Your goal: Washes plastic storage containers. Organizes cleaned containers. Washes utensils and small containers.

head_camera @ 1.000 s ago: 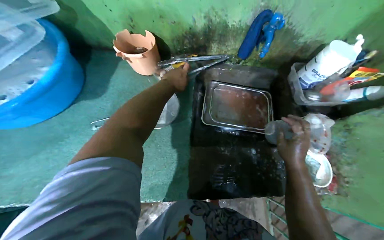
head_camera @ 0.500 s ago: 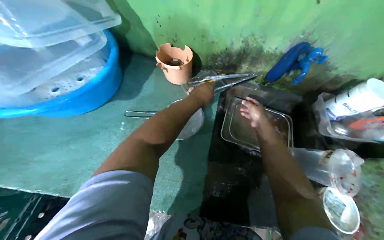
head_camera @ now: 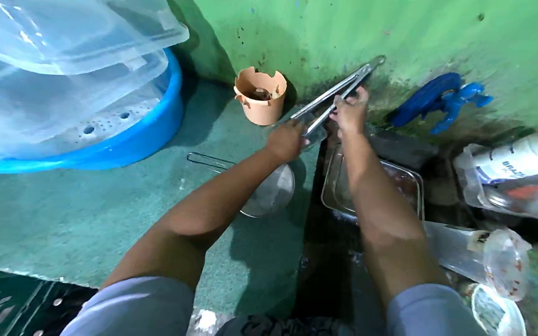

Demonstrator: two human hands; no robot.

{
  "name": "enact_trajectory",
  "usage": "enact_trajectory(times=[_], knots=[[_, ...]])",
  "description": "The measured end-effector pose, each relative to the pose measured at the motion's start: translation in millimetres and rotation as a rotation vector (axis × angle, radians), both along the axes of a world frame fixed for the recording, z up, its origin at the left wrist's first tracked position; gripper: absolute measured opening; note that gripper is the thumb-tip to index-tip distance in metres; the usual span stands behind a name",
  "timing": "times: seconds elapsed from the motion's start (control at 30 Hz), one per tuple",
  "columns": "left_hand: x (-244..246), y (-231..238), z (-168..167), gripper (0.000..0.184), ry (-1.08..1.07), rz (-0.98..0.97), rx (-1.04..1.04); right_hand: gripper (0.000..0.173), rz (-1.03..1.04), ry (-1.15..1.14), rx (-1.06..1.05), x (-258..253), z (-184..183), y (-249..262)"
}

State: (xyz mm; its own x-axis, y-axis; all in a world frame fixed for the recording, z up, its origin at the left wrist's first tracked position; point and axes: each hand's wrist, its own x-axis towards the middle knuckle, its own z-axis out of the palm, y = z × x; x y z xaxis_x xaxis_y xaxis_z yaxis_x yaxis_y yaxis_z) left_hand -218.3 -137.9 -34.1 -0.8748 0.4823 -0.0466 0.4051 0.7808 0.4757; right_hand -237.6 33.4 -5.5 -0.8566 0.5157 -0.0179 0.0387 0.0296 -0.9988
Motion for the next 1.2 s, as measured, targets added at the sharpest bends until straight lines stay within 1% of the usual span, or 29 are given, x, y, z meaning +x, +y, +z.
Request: enact_trajectory(times=[0.03,0.1,0.17,0.2,0.3,0.4,0.47,0.53,0.63,0.73,0.83,0.9,1.0,1.07,1.13,1.2], knots=[[0,-11,8,0.044,0.012,0.056,-0.025,0.070,0.014,0.014,0.026,-3,5,2],[0,-37,21,0.050,-0.019,0.228,-0.069,0.069,0.055,0.103,0.072,-7,9,6],[-5,-62,19,0.055,-0.112,0.355,-0.095,0.067,0.101,0.194,0.128,-9,14,5],[-9,-69,13,0.056,-0.179,0.383,-0.108,0.067,0.123,0.210,0.162,-10,19,4],[-20,-72,-1,0.055,-0.368,0.356,-0.072,0.067,0.222,0.116,0.235,-16,38,-1],[-25,-63,0,0.048,-0.373,0.326,0.061,0.063,0.290,0.096,0.347,-28,50,-2],[-36,-60,-8,0.044,-0.402,0.327,0.168,0.059,0.289,0.103,0.418,-35,53,-1],[-44,-53,-17,0.039,-0.449,0.379,0.242,0.057,0.268,0.068,0.458,-39,54,1],[-43,-43,-20,0.032,-0.531,0.464,0.346,0.058,0.204,0.005,0.447,-40,51,0],[-40,-37,-24,0.035,-0.638,0.560,0.540,0.060,0.198,-0.041,0.430,-37,46,-3],[-34,-33,-20,0.037,-0.727,0.600,0.625,0.062,0.224,-0.069,0.416,-32,42,-5],[-33,-31,-19,0.036,-0.772,0.614,0.628,0.059,0.230,-0.046,0.365,-23,36,0],[-32,-29,-20,0.028,-0.837,0.630,0.663,0.047,0.215,0.023,0.272,4,13,18],[-30,-29,-23,0.029,-0.860,0.610,0.682,0.038,0.209,-0.056,0.249,31,-6,36],[-27,-30,-20,0.034,-0.786,0.549,0.591,0.034,0.187,-0.179,0.236,62,-25,58],[-25,-35,-12,0.044,-0.650,0.461,0.446,0.032,0.162,-0.280,0.233,99,-38,83]])
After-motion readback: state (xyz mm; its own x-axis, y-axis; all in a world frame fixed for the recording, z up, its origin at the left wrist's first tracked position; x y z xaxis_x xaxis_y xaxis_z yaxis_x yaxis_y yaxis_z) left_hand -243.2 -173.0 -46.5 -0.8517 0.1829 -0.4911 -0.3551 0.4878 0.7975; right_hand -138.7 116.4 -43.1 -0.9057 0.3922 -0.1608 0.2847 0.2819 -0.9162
